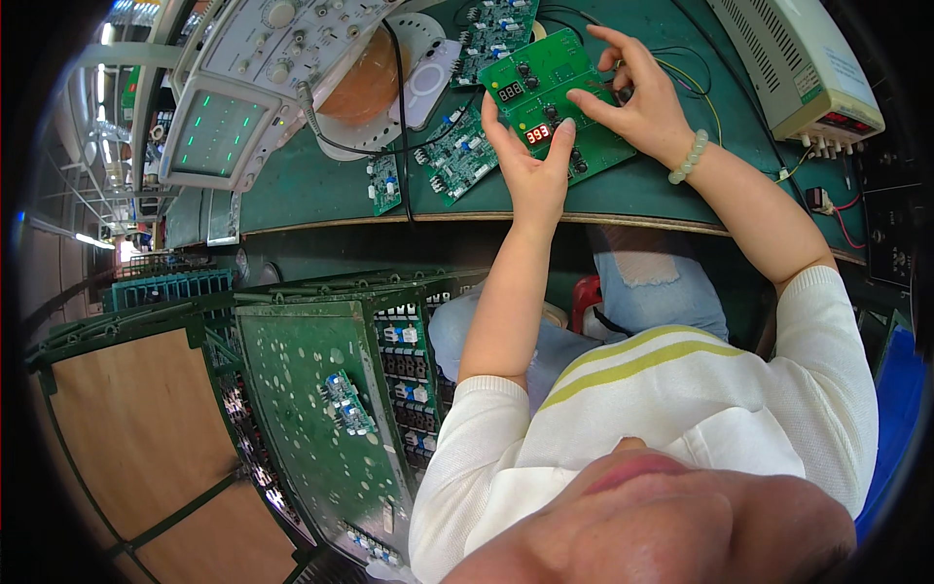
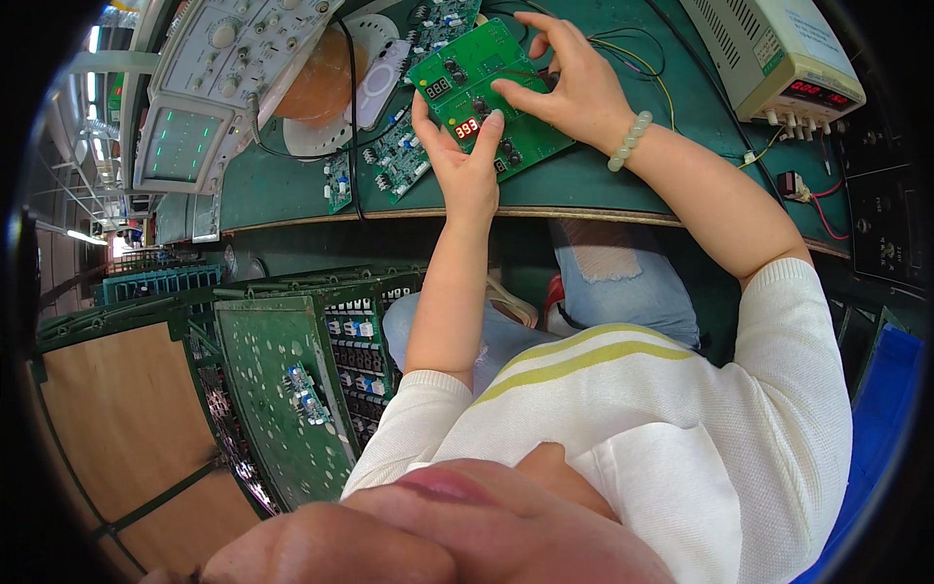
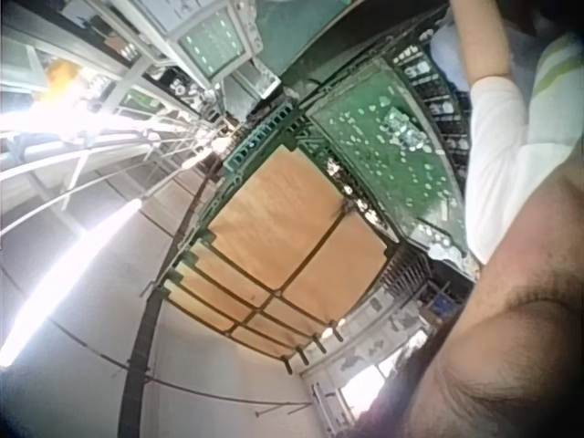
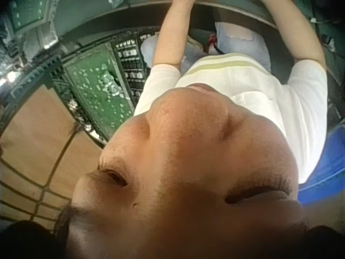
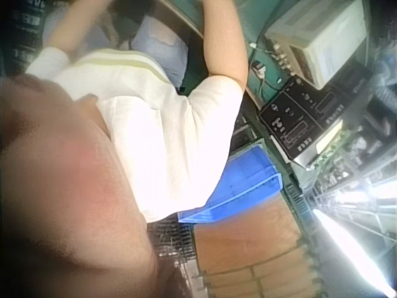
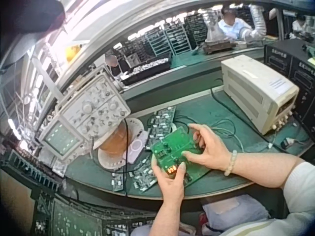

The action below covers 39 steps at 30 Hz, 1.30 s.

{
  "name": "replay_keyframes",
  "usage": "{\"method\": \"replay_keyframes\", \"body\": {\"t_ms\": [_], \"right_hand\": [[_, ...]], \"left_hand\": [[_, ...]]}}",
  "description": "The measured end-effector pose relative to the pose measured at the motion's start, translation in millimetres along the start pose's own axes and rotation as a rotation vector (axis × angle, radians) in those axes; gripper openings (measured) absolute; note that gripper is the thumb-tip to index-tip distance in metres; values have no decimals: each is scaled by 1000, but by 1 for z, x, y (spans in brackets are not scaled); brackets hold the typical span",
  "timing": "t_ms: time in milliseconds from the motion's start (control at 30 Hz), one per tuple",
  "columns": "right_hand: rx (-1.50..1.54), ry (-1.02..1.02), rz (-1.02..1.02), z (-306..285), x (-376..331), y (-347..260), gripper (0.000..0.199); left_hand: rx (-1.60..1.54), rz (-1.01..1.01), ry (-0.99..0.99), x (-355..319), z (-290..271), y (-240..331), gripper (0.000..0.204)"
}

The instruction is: Testing multiple printed circuit boards using an oscilloscope and power supply at an assembly station.

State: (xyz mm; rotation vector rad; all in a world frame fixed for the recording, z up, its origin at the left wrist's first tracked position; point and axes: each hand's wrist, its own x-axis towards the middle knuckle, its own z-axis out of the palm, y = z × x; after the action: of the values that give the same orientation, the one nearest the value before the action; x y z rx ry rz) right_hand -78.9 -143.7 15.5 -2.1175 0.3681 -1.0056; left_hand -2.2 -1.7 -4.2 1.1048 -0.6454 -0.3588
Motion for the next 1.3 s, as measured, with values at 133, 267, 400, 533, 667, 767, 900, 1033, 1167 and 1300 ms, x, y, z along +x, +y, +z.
{"method": "replay_keyframes", "body": {"t_ms": [133, 267, 400, 533, 667, 767, 900, 1033, 1167, 1300], "right_hand": [[-60, 77, -118, -10, 3, -2, 66], [-206, 89, -332, -16, 10, 2, 54], [-398, -50, -465, -29, 13, -20, 36], [-546, -111, -568, -29, 9, -28, 31], [-600, -128, -581, -23, 4, -31, 28], [-637, -121, -564, -23, 2, -30, 27], [-651, -126, -558, -21, 1, -22, 25], [-637, -117, -559, -20, 1, -21, 25], [-643, -119, -561, -20, 1, -20, 25], [-637, -119, -564, -19, 2, -19, 25]], "left_hand": [[-47, 20, 27, 1, 2, -3, 74], [-109, -15, 71, 2, 2, 2, 53], [-82, 50, 73, 4, 0, 0, 55], [-126, 29, 73, 6, -1, -4, 57], [-147, 15, 70, 6, -3, -6, 57], [-142, 6, 74, 5, -3, -7, 58], [-141, -7, 84, 4, -3, -8, 58], [-145, -13, 100, 4, -4, -9, 58], [-143, -8, 79, 5, -4, -10, 57], [-140, -8, 81, 4, -3, -9, 56]]}}
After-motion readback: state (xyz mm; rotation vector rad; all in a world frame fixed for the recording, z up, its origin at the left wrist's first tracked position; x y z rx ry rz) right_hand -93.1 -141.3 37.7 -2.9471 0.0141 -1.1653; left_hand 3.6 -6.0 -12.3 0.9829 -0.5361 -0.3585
